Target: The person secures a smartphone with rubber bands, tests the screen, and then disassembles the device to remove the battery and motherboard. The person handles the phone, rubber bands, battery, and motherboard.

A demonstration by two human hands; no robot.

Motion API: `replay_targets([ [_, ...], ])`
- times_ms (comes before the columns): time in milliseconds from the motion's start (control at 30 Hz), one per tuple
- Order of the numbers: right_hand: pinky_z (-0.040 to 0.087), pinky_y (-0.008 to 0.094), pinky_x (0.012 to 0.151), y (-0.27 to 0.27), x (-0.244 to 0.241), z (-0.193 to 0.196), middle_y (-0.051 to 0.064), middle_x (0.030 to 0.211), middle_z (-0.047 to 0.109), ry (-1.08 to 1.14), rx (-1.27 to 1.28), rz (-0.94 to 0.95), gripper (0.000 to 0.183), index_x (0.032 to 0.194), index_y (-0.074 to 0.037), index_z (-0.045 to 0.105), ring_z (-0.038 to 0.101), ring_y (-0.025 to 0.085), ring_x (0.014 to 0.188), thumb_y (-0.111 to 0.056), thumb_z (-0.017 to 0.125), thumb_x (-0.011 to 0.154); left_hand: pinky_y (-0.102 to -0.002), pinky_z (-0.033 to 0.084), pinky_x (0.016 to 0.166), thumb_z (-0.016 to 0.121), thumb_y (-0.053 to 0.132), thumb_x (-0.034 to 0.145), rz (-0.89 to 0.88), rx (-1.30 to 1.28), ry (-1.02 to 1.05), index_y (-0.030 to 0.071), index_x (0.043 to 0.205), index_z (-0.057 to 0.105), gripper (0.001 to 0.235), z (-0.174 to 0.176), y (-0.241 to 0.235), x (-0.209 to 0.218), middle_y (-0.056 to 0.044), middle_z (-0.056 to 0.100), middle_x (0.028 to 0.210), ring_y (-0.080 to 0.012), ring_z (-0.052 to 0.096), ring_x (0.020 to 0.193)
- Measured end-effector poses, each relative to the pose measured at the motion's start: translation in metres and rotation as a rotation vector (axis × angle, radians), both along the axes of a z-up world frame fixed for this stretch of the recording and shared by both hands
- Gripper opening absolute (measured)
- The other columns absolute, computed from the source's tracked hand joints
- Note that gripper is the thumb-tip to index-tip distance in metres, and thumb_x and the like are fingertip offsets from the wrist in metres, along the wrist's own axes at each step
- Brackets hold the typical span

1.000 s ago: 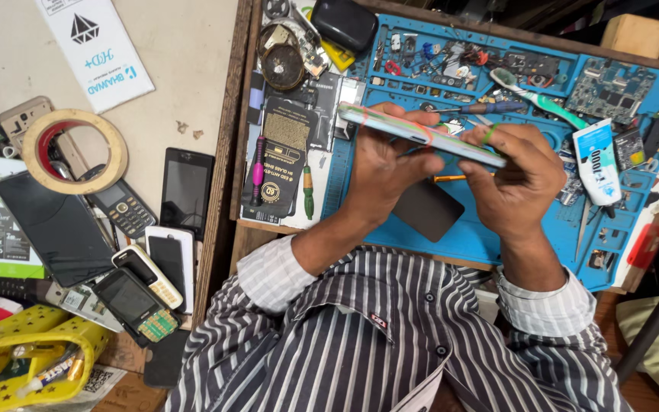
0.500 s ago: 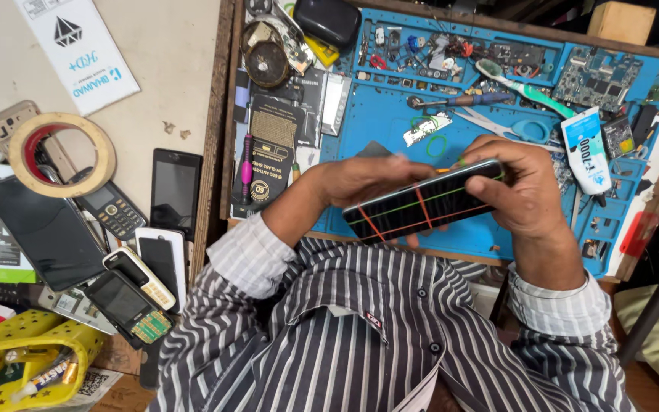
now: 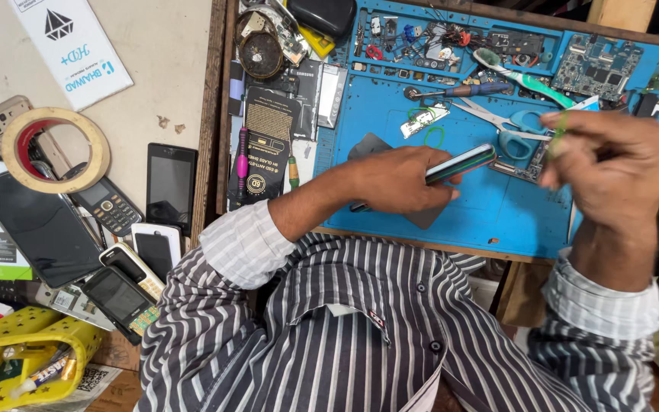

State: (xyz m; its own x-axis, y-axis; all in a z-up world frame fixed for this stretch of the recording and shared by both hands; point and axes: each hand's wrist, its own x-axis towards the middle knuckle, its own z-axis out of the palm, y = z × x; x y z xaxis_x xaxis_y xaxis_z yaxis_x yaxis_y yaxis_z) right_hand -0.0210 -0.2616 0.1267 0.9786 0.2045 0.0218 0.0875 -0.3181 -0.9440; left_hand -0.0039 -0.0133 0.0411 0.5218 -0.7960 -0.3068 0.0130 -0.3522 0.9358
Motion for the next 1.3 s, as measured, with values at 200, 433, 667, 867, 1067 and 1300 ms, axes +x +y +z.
replay_targets([
  [200,0.037,0.031,0.044,0.033,0.005,0.031,0.007,0.050,0.050,0.033,-0.735,0.255,0.078,0.127,-0.010,0.072,0.046,0.016,0.043,-0.024,0.096,0.054,-0.045,0.054,0.082,0.066,0.038,0.094,-0.075,0.102,-0.121,0.006,0.106,0.066,0.034,0.009,-0.006,0.005,-0.011,0.072,0.093,-0.0292,0.072,0.092],
  [433,0.035,0.035,0.045,0.007,0.027,-0.008,0.008,0.057,0.047,0.146,-0.754,0.386,0.064,0.118,-0.010,0.078,0.046,0.018,0.048,-0.035,0.094,0.062,-0.039,0.057,0.077,0.067,0.027,0.094,-0.039,-0.117,-0.012,0.011,0.130,0.065,0.039,0.016,0.015,0.006,-0.009,0.074,0.096,-0.0204,0.072,0.086],
  [667,0.048,0.033,0.095,-0.069,-0.029,-0.073,-0.002,0.071,0.060,-0.056,0.495,0.133,0.032,0.093,-0.011,0.073,0.059,0.013,0.075,-0.030,0.055,0.111,-0.043,0.062,0.101,0.073,0.012,0.101,0.065,-0.888,0.548,0.001,0.144,0.055,0.048,-0.017,0.036,0.024,-0.009,0.069,0.120,-0.0220,0.072,0.107],
  [867,0.061,0.032,0.091,-0.027,-0.092,-0.102,0.006,0.102,0.065,0.044,1.801,-0.069,0.024,0.124,-0.002,0.061,0.072,0.018,0.094,-0.022,0.050,0.118,-0.043,0.059,0.107,0.075,0.009,0.100,0.049,-0.932,0.714,0.001,0.146,0.054,0.052,-0.035,0.016,0.011,-0.009,0.069,0.122,-0.0229,0.070,0.113],
  [1067,0.040,0.028,0.117,0.029,-0.075,-0.084,0.021,0.153,0.057,0.216,1.299,-0.370,0.115,0.151,0.006,0.032,0.056,0.022,0.145,-0.047,0.090,0.067,-0.038,0.058,0.108,0.074,0.002,0.097,0.007,-0.742,0.364,0.004,0.146,0.054,0.053,-0.009,0.016,0.007,-0.007,0.068,0.126,-0.0190,0.068,0.116],
  [1300,0.049,0.036,0.121,0.016,-0.026,-0.034,0.017,0.142,0.064,0.116,0.511,0.209,0.088,0.143,0.004,0.056,0.063,0.025,0.134,-0.037,0.094,0.075,-0.040,0.056,0.080,0.077,0.012,0.086,-0.092,-0.281,-0.327,0.010,0.118,0.066,0.034,0.026,0.001,0.001,-0.010,0.073,0.097,-0.0253,0.071,0.091],
])
